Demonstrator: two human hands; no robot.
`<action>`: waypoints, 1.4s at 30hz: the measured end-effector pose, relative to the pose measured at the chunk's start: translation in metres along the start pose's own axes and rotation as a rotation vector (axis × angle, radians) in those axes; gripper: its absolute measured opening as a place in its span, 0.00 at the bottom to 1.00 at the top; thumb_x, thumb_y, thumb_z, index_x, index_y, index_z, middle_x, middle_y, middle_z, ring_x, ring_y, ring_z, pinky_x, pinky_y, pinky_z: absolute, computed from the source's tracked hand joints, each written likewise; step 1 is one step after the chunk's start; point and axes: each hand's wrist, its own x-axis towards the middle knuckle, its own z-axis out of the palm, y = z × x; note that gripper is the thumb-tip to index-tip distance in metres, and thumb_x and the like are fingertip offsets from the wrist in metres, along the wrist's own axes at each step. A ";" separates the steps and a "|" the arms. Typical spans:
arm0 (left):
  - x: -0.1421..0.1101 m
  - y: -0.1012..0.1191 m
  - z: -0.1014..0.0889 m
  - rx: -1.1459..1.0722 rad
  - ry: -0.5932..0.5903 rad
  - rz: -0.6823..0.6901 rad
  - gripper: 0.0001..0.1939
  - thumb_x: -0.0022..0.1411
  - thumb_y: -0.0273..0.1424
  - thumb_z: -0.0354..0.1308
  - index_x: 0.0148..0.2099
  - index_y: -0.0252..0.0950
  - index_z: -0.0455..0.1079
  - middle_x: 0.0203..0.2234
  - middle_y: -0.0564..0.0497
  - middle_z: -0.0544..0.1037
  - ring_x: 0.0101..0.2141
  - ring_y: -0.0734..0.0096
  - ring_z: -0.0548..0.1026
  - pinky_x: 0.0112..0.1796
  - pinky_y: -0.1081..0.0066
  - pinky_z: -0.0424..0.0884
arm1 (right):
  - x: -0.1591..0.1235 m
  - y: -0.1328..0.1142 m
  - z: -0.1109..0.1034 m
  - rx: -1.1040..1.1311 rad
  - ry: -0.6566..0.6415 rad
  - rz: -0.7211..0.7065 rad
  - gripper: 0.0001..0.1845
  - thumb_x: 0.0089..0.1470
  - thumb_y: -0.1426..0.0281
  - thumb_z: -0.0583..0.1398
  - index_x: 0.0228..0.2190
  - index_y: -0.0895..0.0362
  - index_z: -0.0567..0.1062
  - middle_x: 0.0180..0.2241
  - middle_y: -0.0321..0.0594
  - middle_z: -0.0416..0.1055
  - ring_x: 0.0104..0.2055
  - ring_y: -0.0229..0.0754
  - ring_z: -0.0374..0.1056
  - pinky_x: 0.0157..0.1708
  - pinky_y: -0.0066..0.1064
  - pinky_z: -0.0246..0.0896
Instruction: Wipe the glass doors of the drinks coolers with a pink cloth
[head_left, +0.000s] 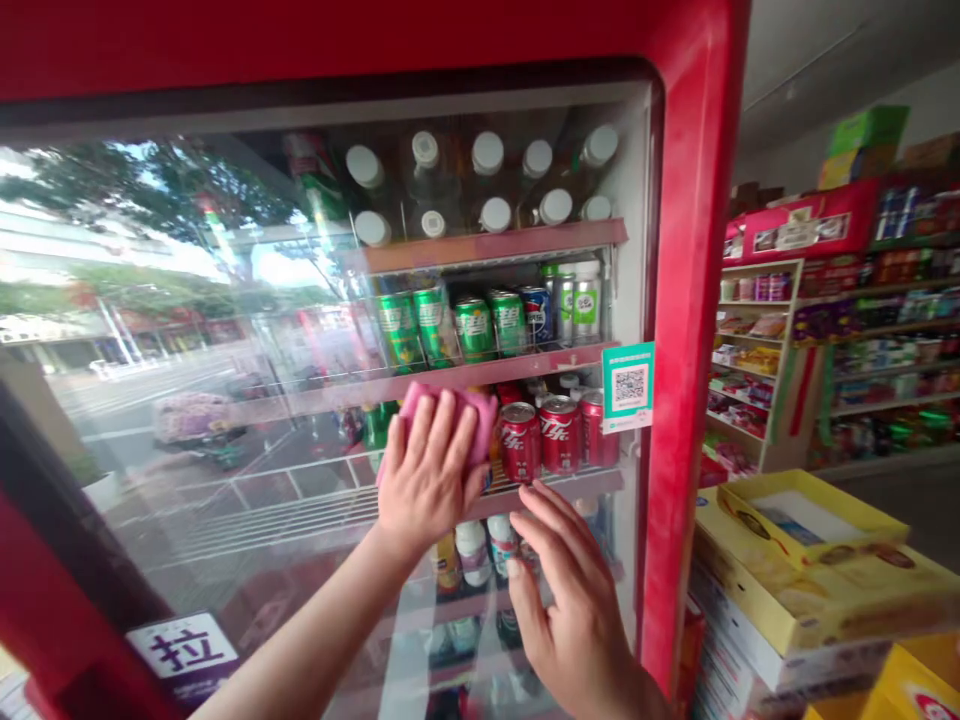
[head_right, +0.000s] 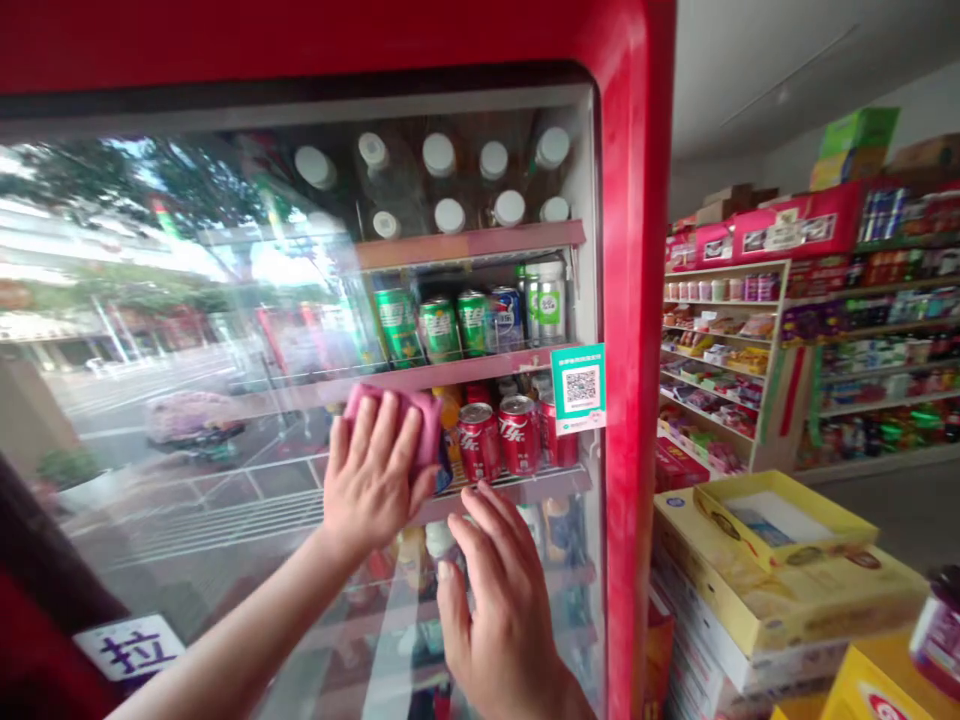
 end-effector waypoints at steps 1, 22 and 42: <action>-0.023 0.005 0.001 -0.021 -0.019 0.053 0.44 0.76 0.47 0.58 0.84 0.37 0.49 0.79 0.41 0.58 0.82 0.57 0.42 0.81 0.52 0.38 | -0.003 -0.002 0.004 0.005 -0.006 -0.001 0.19 0.71 0.74 0.59 0.60 0.58 0.76 0.64 0.54 0.78 0.71 0.55 0.72 0.65 0.53 0.78; -0.059 -0.096 -0.039 0.063 -0.007 -0.221 0.51 0.74 0.49 0.61 0.85 0.35 0.43 0.82 0.37 0.46 0.82 0.46 0.40 0.80 0.46 0.39 | 0.031 -0.068 0.052 0.025 0.025 -0.036 0.20 0.70 0.76 0.60 0.61 0.56 0.76 0.65 0.53 0.77 0.71 0.57 0.72 0.66 0.56 0.74; -0.100 -0.254 -0.086 0.037 0.042 -0.468 0.46 0.79 0.53 0.47 0.85 0.35 0.40 0.84 0.36 0.41 0.83 0.44 0.37 0.79 0.39 0.36 | 0.029 -0.123 0.106 0.014 -0.081 -0.095 0.18 0.71 0.74 0.60 0.59 0.53 0.78 0.64 0.52 0.78 0.70 0.58 0.72 0.65 0.60 0.76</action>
